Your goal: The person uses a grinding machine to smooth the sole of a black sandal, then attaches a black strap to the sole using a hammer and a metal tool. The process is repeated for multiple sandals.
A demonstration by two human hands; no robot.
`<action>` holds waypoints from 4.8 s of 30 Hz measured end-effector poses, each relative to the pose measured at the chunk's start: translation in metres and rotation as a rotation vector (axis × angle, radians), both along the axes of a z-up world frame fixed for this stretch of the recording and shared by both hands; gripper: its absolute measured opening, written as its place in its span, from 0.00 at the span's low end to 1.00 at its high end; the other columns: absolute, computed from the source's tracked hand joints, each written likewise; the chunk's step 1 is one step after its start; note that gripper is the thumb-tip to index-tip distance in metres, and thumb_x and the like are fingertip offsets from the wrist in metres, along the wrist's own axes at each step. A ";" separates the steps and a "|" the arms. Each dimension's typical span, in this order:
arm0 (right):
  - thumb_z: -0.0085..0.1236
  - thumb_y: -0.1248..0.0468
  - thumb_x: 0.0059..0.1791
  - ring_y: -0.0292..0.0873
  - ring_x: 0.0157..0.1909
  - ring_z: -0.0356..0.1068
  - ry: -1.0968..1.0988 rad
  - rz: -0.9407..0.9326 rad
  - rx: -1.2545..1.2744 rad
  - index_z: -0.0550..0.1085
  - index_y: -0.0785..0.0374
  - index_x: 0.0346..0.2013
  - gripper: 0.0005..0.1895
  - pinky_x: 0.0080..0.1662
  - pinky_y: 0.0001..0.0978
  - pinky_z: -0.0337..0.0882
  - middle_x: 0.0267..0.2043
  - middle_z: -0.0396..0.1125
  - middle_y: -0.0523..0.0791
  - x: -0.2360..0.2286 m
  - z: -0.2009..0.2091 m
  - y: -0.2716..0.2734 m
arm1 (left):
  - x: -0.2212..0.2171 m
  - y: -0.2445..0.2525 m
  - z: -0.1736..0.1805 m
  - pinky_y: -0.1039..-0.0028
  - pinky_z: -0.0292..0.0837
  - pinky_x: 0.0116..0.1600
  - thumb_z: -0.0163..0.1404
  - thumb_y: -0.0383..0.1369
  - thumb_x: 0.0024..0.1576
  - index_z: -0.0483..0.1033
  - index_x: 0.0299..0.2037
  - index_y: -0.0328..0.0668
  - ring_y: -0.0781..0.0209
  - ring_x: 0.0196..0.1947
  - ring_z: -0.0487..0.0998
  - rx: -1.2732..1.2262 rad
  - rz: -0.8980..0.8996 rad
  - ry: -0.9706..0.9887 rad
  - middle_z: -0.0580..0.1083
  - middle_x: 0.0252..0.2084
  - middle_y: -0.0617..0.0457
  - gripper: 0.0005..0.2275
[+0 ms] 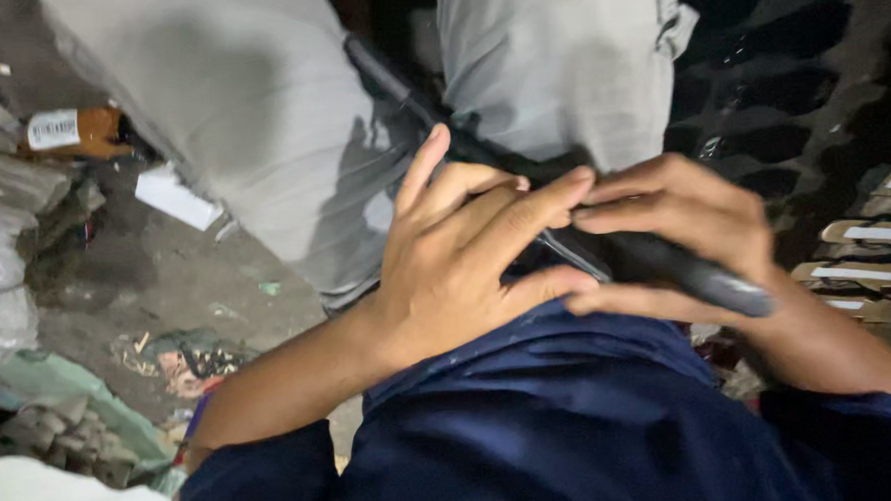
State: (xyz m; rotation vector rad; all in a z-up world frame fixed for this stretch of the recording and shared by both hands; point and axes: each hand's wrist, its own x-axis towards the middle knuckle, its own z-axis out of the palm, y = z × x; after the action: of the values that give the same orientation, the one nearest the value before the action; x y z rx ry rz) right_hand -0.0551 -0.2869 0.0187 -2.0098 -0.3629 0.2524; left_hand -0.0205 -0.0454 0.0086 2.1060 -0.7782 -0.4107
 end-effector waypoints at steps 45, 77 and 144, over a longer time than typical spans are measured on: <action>0.66 0.69 0.45 0.41 0.43 0.80 0.435 0.190 0.515 0.79 0.62 0.38 0.08 0.46 0.31 0.81 0.40 0.77 0.46 0.024 -0.020 0.000 | 0.046 0.041 -0.024 0.53 0.56 0.84 0.77 0.45 0.44 0.48 0.74 0.52 0.37 0.82 0.48 -0.290 -0.006 0.531 0.44 0.78 0.42 0.53; 0.65 0.71 0.48 0.46 0.48 0.79 0.172 -0.030 0.510 0.77 0.66 0.40 0.07 0.55 0.38 0.80 0.42 0.75 0.50 0.046 -0.022 0.036 | 0.096 0.057 -0.018 0.64 0.60 0.78 0.79 0.30 0.42 0.52 0.73 0.49 0.54 0.71 0.68 -0.329 -0.057 0.190 0.65 0.69 0.52 0.51; 0.66 0.70 0.43 0.43 0.42 0.80 0.092 0.217 0.370 0.78 0.64 0.35 0.08 0.46 0.29 0.81 0.37 0.75 0.47 0.108 -0.005 0.009 | 0.105 0.046 -0.009 0.72 0.76 0.66 0.70 0.33 0.59 0.61 0.66 0.48 0.57 0.70 0.70 -0.468 -0.085 0.441 0.68 0.69 0.49 0.31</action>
State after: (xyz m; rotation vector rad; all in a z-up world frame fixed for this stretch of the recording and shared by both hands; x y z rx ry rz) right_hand 0.0532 -0.2780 0.0135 -1.5907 -0.5295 0.3818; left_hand 0.0847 0.0008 0.0001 1.4799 -0.6286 -0.6430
